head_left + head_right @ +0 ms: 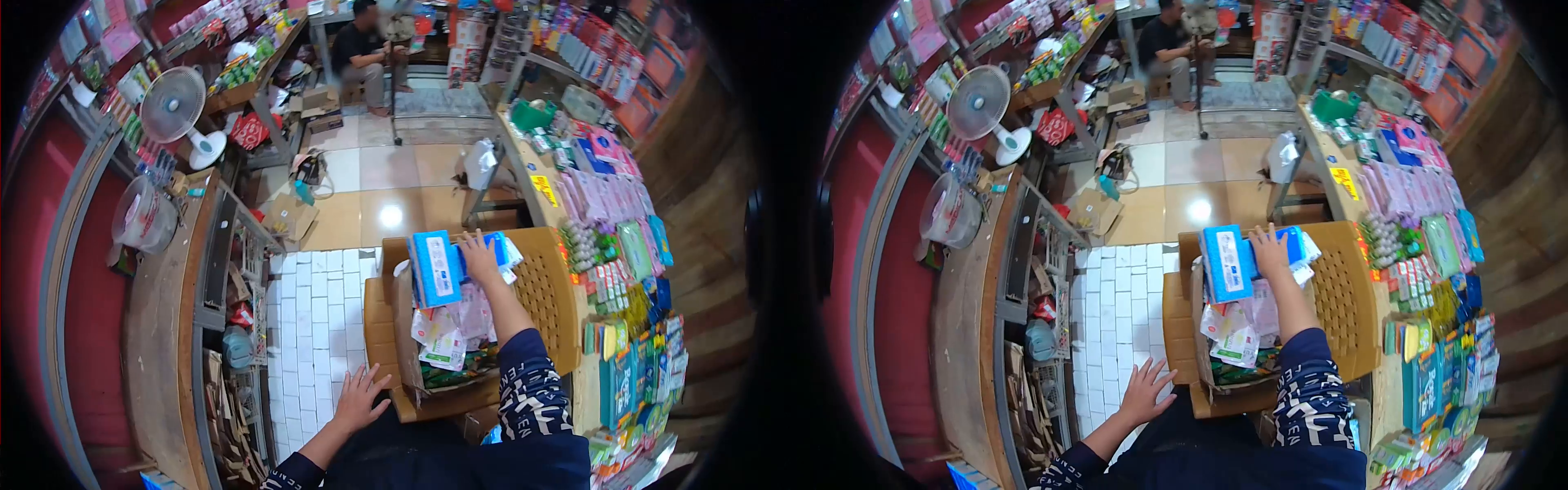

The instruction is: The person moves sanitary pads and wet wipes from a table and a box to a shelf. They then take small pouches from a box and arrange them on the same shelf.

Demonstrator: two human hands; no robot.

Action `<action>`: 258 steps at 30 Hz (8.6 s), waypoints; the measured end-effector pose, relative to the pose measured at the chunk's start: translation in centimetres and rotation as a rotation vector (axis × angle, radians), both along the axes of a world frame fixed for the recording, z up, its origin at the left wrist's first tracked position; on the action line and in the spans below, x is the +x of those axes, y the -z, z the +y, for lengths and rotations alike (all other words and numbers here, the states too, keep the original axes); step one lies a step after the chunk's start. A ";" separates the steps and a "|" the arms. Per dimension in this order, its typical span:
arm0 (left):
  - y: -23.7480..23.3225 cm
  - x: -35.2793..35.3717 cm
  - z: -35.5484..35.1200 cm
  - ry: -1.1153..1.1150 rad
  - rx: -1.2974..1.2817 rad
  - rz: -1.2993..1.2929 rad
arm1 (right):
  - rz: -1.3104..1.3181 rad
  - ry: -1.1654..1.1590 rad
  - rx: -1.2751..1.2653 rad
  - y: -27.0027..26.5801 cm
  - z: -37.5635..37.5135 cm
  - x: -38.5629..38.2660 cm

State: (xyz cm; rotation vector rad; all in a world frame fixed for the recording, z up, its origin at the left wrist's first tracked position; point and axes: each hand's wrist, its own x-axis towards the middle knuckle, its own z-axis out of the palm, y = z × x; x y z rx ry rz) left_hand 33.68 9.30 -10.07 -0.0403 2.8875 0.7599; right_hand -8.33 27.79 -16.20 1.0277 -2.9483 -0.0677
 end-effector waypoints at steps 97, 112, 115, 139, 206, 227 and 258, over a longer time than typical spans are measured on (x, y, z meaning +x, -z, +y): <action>-7.1 48.3 -12.9 -0.831 -0.114 0.371 | -1.512 -1.052 -0.656 -15.5 -34.7 64.8; -7.9 62.2 -17.0 -1.113 -0.401 0.399 | -0.670 -1.744 -0.494 -20.3 -49.6 86.1; -8.0 62.7 -16.9 -1.260 -0.488 0.435 | -0.484 -1.969 -0.504 -20.8 -53.6 92.2; -8.9 77.2 -10.8 -1.670 -0.662 0.445 | -0.345 -1.923 0.119 -13.7 -74.3 124.7; 0.8 76.3 -19.9 -1.897 -0.509 0.452 | -0.061 -1.711 0.045 -15.8 -77.1 126.8; -0.2 76.9 -20.0 -1.894 -0.335 0.346 | -0.837 -2.070 -0.003 -6.3 -83.2 128.1; 1.3 79.9 -16.6 -1.646 -0.404 0.559 | -1.595 -0.861 -0.030 0.2 -77.4 119.7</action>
